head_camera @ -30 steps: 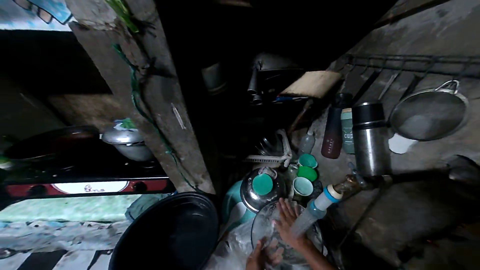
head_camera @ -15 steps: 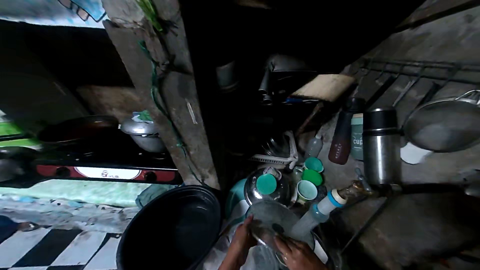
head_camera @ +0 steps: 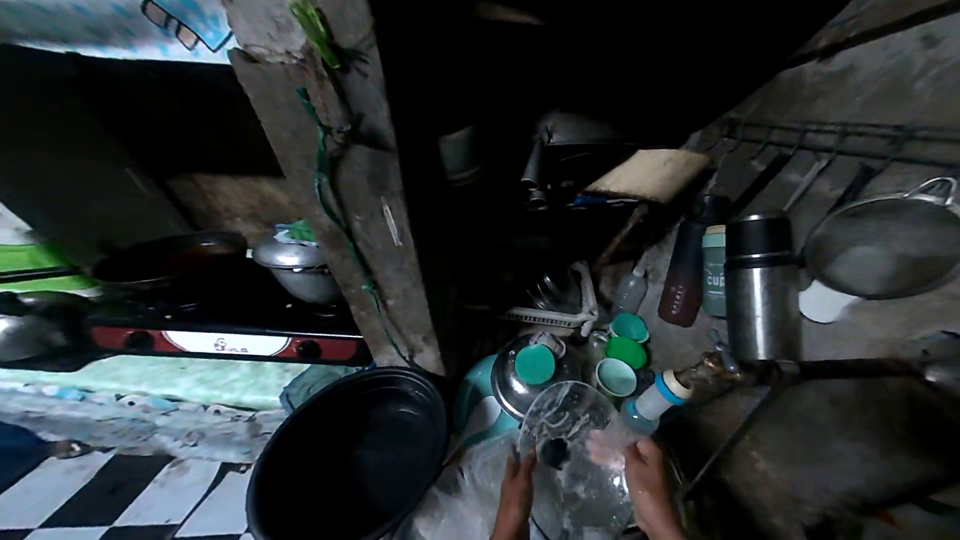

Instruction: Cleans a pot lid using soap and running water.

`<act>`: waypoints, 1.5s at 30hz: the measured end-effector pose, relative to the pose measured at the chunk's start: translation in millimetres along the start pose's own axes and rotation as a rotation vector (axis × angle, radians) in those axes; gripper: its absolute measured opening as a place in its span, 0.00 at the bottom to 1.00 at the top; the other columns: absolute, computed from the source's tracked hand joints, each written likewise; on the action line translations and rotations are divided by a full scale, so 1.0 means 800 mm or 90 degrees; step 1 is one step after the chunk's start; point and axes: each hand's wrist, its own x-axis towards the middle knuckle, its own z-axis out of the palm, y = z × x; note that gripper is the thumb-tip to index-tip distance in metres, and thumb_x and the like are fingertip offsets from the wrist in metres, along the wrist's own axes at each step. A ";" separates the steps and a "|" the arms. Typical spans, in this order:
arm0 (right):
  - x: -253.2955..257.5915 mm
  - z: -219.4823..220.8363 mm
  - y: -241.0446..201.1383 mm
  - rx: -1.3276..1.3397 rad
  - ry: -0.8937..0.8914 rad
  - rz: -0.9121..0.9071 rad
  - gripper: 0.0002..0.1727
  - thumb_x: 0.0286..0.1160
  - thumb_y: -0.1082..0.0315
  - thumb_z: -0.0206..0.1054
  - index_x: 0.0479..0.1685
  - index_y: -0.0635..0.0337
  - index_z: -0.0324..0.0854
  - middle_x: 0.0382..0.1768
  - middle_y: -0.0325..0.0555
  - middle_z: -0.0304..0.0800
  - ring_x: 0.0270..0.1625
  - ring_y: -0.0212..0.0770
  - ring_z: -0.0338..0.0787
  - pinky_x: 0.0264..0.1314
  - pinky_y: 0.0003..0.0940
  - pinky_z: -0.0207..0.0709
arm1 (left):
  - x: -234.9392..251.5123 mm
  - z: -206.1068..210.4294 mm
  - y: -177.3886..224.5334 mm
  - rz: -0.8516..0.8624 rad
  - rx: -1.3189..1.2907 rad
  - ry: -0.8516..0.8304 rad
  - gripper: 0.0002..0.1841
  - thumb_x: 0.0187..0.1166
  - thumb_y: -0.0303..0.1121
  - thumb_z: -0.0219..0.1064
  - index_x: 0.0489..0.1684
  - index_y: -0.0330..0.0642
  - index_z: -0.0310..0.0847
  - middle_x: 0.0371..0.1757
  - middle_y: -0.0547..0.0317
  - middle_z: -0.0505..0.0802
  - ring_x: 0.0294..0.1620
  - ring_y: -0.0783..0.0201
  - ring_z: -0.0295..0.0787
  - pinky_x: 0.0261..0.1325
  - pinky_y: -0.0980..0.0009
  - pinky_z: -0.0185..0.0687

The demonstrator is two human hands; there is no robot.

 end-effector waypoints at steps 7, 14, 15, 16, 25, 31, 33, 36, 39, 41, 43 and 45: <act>0.017 -0.020 -0.020 0.103 0.044 0.129 0.16 0.87 0.78 0.49 0.67 0.75 0.71 0.40 0.60 0.88 0.31 0.49 0.94 0.35 0.47 0.92 | 0.007 -0.014 -0.013 -0.011 -0.066 0.070 0.33 0.88 0.35 0.61 0.89 0.30 0.53 0.82 0.30 0.71 0.79 0.40 0.71 0.75 0.44 0.70; 0.029 -0.022 -0.017 -0.341 -0.028 0.099 0.15 0.83 0.78 0.57 0.64 0.77 0.76 0.42 0.59 0.91 0.40 0.45 0.94 0.47 0.38 0.89 | -0.008 -0.016 -0.015 -0.116 -0.389 -0.020 0.26 0.97 0.48 0.37 0.77 0.38 0.63 0.51 0.46 0.93 0.42 0.56 0.96 0.45 0.64 0.92; 0.027 -0.018 -0.022 -0.517 -0.061 0.085 0.20 0.83 0.74 0.60 0.69 0.77 0.77 0.58 0.66 0.89 0.61 0.53 0.90 0.69 0.45 0.80 | -0.010 -0.015 -0.018 -0.102 -0.378 -0.008 0.27 0.97 0.49 0.35 0.77 0.37 0.63 0.50 0.44 0.93 0.41 0.55 0.96 0.44 0.63 0.92; 0.024 -0.014 -0.017 -0.645 -0.103 0.046 0.23 0.83 0.70 0.60 0.73 0.74 0.76 0.70 0.68 0.83 0.75 0.58 0.82 0.81 0.51 0.69 | -0.011 -0.013 -0.019 -0.092 -0.366 0.004 0.28 0.96 0.50 0.34 0.76 0.36 0.64 0.47 0.43 0.94 0.38 0.54 0.96 0.42 0.61 0.93; -0.007 0.004 0.066 -0.704 -0.190 -0.270 0.30 0.90 0.52 0.49 0.87 0.54 0.69 0.88 0.46 0.67 0.90 0.51 0.65 0.91 0.55 0.55 | -0.009 -0.016 -0.009 -0.062 -0.333 0.025 0.30 0.96 0.51 0.33 0.73 0.33 0.67 0.40 0.40 0.95 0.34 0.49 0.97 0.38 0.57 0.94; 0.115 -0.011 0.071 -0.550 -0.372 -0.245 0.29 0.92 0.52 0.50 0.84 0.58 0.73 0.87 0.47 0.69 0.93 0.47 0.59 0.97 0.44 0.43 | -0.015 -0.008 -0.014 -0.075 -0.306 -0.015 0.30 0.96 0.50 0.35 0.70 0.32 0.71 0.35 0.43 0.95 0.31 0.51 0.96 0.37 0.57 0.94; 0.133 -0.005 0.058 -0.574 -0.471 -0.288 0.27 0.92 0.53 0.50 0.82 0.53 0.76 0.86 0.46 0.70 0.93 0.50 0.59 0.97 0.49 0.40 | -0.011 -0.007 -0.018 -0.088 -0.302 -0.026 0.30 0.96 0.51 0.35 0.68 0.33 0.72 0.33 0.45 0.94 0.29 0.53 0.95 0.34 0.60 0.93; 0.150 -0.019 0.046 -0.493 -0.399 -0.219 0.28 0.88 0.53 0.58 0.79 0.60 0.78 0.81 0.57 0.76 0.86 0.51 0.71 0.92 0.46 0.56 | 0.000 -0.012 -0.022 -0.086 -0.305 -0.026 0.30 0.96 0.52 0.36 0.63 0.34 0.75 0.29 0.49 0.94 0.26 0.57 0.94 0.31 0.63 0.92; 0.146 -0.050 0.030 -0.260 -0.246 0.048 0.24 0.88 0.57 0.61 0.74 0.66 0.76 0.64 0.54 0.88 0.65 0.42 0.88 0.72 0.37 0.79 | 0.016 -0.015 -0.018 -0.087 -0.323 -0.011 0.29 0.95 0.53 0.38 0.55 0.35 0.76 0.26 0.55 0.91 0.24 0.61 0.92 0.28 0.67 0.90; 0.117 -0.063 0.014 0.008 -0.242 0.148 0.17 0.87 0.69 0.56 0.69 0.65 0.75 0.56 0.53 0.92 0.57 0.45 0.93 0.60 0.41 0.86 | 0.031 -0.005 -0.017 -0.082 -0.334 0.002 0.26 0.95 0.52 0.40 0.45 0.39 0.74 0.19 0.61 0.85 0.16 0.68 0.84 0.20 0.73 0.83; 0.080 -0.049 -0.014 0.105 -0.175 0.169 0.17 0.84 0.78 0.53 0.68 0.68 0.72 0.52 0.56 0.92 0.53 0.48 0.93 0.55 0.44 0.88 | 0.046 0.014 -0.021 -0.067 -0.294 0.038 0.24 0.95 0.51 0.41 0.42 0.39 0.73 0.14 0.66 0.78 0.09 0.73 0.74 0.13 0.78 0.73; 0.060 -0.040 -0.028 0.068 -0.082 0.134 0.21 0.79 0.80 0.56 0.70 0.67 0.70 0.54 0.57 0.93 0.53 0.48 0.94 0.50 0.43 0.89 | 0.054 0.036 -0.032 -0.046 -0.213 0.054 0.24 0.96 0.47 0.41 0.51 0.33 0.76 0.22 0.62 0.77 0.15 0.71 0.71 0.20 0.75 0.71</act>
